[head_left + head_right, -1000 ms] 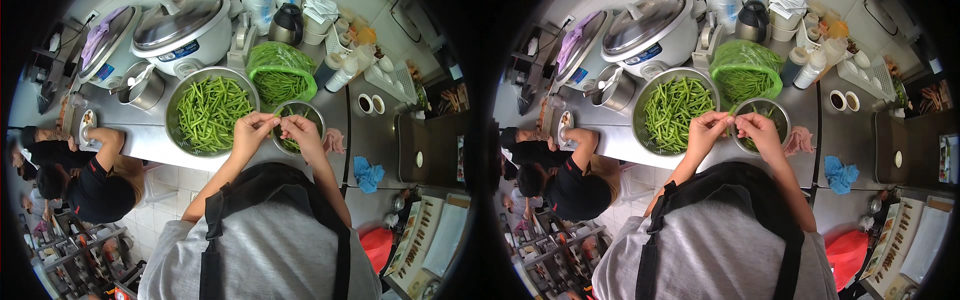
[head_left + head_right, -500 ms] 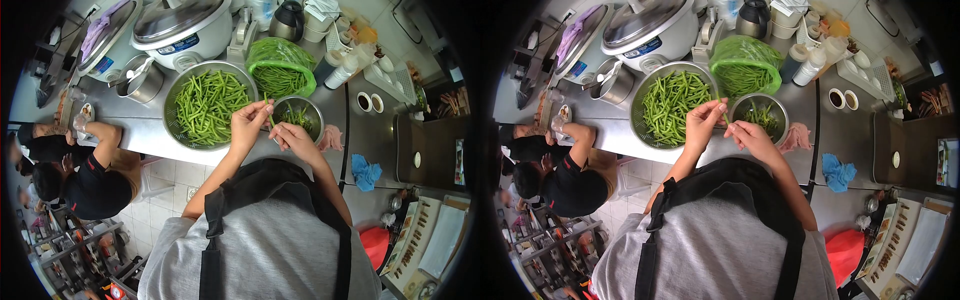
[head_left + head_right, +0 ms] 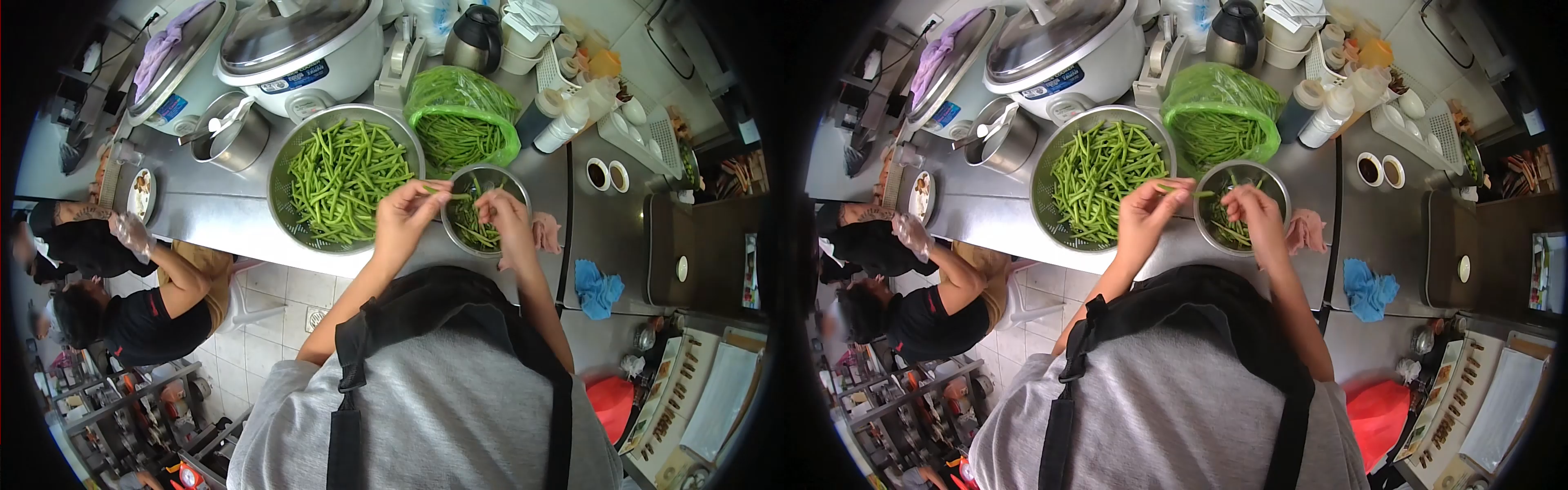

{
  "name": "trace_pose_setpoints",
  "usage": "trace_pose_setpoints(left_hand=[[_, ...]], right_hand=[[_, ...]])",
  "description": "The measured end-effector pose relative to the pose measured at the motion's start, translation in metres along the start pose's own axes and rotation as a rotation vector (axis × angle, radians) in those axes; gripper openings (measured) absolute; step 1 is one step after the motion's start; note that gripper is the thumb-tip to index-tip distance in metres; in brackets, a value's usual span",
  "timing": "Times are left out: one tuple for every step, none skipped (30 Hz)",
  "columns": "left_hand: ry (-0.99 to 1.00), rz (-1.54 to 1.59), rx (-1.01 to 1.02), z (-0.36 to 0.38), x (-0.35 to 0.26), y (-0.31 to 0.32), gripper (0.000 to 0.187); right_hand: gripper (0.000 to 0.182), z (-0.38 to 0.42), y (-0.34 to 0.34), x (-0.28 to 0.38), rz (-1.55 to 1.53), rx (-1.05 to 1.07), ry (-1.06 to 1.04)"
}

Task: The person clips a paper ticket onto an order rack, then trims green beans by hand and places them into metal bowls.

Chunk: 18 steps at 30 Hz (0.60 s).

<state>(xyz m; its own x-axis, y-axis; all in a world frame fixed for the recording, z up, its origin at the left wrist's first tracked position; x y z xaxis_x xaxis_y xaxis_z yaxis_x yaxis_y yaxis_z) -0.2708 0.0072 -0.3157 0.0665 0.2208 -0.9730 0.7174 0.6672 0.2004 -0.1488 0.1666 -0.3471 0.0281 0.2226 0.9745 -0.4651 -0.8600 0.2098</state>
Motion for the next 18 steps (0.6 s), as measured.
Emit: trace_pose_setpoints(left_hand=[[0.009, -0.027, -0.052, -0.002, -0.004, -0.008, 0.008], [0.010, -0.127, -0.106, -0.003, -0.007, -0.020, 0.011], [0.056, -0.153, -0.164, -0.005, -0.010, -0.032, 0.013], [0.054, -0.181, -0.228, -0.006, -0.018, -0.041, 0.015], [-0.018, -0.285, -0.267, -0.006, -0.025, -0.054, 0.021], [0.066, -0.505, -0.306, -0.006, -0.028, -0.067, 0.029], [0.149, -0.729, -0.345, -0.005, -0.032, -0.078, 0.037], [0.139, -0.865, -0.358, -0.002, -0.037, -0.088, 0.043], [0.129, -1.000, -0.366, 0.000, -0.042, -0.095, 0.050], [0.127, -1.017, -0.380, 0.001, -0.043, -0.101, 0.053], [0.137, -1.026, -0.383, 0.002, -0.043, -0.104, 0.052], [0.148, -1.037, -0.387, 0.002, -0.041, -0.108, 0.052], [0.158, -1.047, -0.393, 0.002, -0.041, -0.111, 0.051], [0.152, -1.032, -0.400, 0.002, -0.040, -0.110, 0.049], [0.123, -1.022, -0.408, 0.001, -0.041, -0.106, 0.046], [0.116, -1.013, -0.410, 0.000, -0.041, -0.105, 0.046], [0.108, -1.001, -0.411, -0.001, -0.039, -0.103, 0.046], [0.094, -0.993, -0.418, -0.002, -0.038, -0.101, 0.045]], right_hand=[[0.020, -0.003, 0.002, 0.011, 0.313, 0.040, -0.053], [0.017, -0.001, -0.001, 0.029, 0.889, 0.034, -0.134], [0.015, -0.004, -0.004, 0.027, 0.944, 0.006, -0.233], [0.014, -0.010, -0.012, 0.024, 0.999, -0.024, -0.332], [0.014, -0.016, -0.018, 0.022, 1.052, -0.053, -0.433], [0.014, -0.024, -0.021, 0.029, 1.045, -0.041, -0.428], [0.014, -0.036, -0.014, 0.043, 1.106, -0.041, -0.263], [0.015, -0.049, -0.006, 0.059, 1.162, -0.041, -0.098], [0.016, -0.063, -0.002, 0.068, 1.214, -0.043, 0.070], [0.014, -0.080, -0.002, 0.063, 1.134, -0.048, -0.127], [0.013, -0.102, -0.006, 0.051, 1.159, -0.015, -0.190], [0.012, -0.125, -0.012, 0.035, 1.183, 0.019, -0.255], [0.011, -0.144, -0.018, 0.020, 1.205, 0.054, -0.321], [0.010, -0.158, -0.021, 0.006, 1.281, 0.085, -0.392], [0.009, -0.171, -0.025, -0.007, 1.356, 0.116, -0.465], [0.009, -0.179, -0.024, -0.009, 1.431, 0.147, -0.539], [0.010, -0.185, -0.027, -0.010, 1.420, 0.151, -0.495], [0.011, -0.187, -0.026, -0.007, 1.408, 0.156, -0.448]])
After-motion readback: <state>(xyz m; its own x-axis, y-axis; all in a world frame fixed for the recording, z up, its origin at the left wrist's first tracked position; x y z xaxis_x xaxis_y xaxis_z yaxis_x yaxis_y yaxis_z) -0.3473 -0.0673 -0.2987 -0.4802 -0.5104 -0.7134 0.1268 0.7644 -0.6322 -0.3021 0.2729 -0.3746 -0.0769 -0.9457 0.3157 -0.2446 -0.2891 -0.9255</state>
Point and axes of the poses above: each hand's wrist, its own z-axis away from the middle knuckle, its own y-axis out of the palm, x = y × z, the point moved 1 cm from there along -z, towards the middle knuckle, and after that the axes turned 4 degrees about x, right-handed, at the moved point
